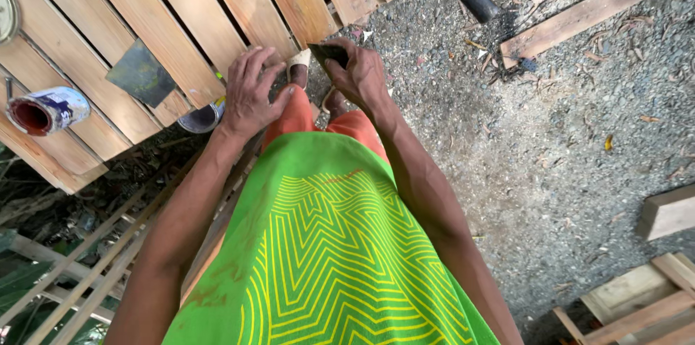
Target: The person hammers nails into a wooden slatted structure using a hammer. They then smooth the wood surface with a sanding block and apply a reddish-brown finish to the wood using a small metal scraper to spread the substance from a can.
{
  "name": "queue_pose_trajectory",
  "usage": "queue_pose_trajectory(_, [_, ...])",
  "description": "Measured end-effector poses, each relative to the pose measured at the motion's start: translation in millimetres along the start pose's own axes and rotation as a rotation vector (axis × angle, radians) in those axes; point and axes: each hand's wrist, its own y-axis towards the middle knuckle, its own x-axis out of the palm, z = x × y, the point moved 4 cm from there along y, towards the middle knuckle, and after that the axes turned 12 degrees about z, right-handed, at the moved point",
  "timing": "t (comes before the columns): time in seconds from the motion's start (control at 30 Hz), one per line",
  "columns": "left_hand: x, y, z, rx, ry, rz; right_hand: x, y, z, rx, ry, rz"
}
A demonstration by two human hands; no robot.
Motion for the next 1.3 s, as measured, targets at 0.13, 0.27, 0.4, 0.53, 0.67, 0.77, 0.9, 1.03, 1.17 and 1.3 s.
queue_pose_trajectory(0.13, [6,1,-7,-0.012,0.003,0.043,3,-3,-9,-0.004,0.003,0.082])
queue_pose_trajectory(0.27, [13,6,-11,-0.010,0.018,0.061,13,-2,-14,0.251,-0.029,0.036])
queue_pose_trajectory(0.4, [14,15,-12,0.010,0.049,0.048,10,7,-17,-0.091,-0.038,-0.106])
queue_pose_trajectory(0.53, [23,31,-9,0.120,0.043,-0.074,-5,-3,13,-0.297,-0.205,-0.491])
queue_pose_trajectory(0.67, [39,23,-1,0.237,0.038,-0.202,-21,-14,54,-0.044,-0.008,-0.150])
queue_pose_trajectory(0.77, [54,-8,19,0.394,-0.013,-0.579,-14,-36,80,0.187,0.126,0.080])
queue_pose_trajectory(0.9, [41,-12,22,0.358,-0.039,-0.543,19,-40,83,0.056,0.219,0.250])
queue_pose_trajectory(1.03, [23,25,15,0.241,0.059,-0.029,38,-43,86,0.194,0.237,0.427])
queue_pose_trajectory(1.17, [44,27,33,0.399,0.170,-0.418,38,-28,66,0.039,0.191,0.681])
queue_pose_trajectory(1.3, [39,4,35,0.338,-0.061,-0.557,35,-28,59,0.063,0.177,0.682])
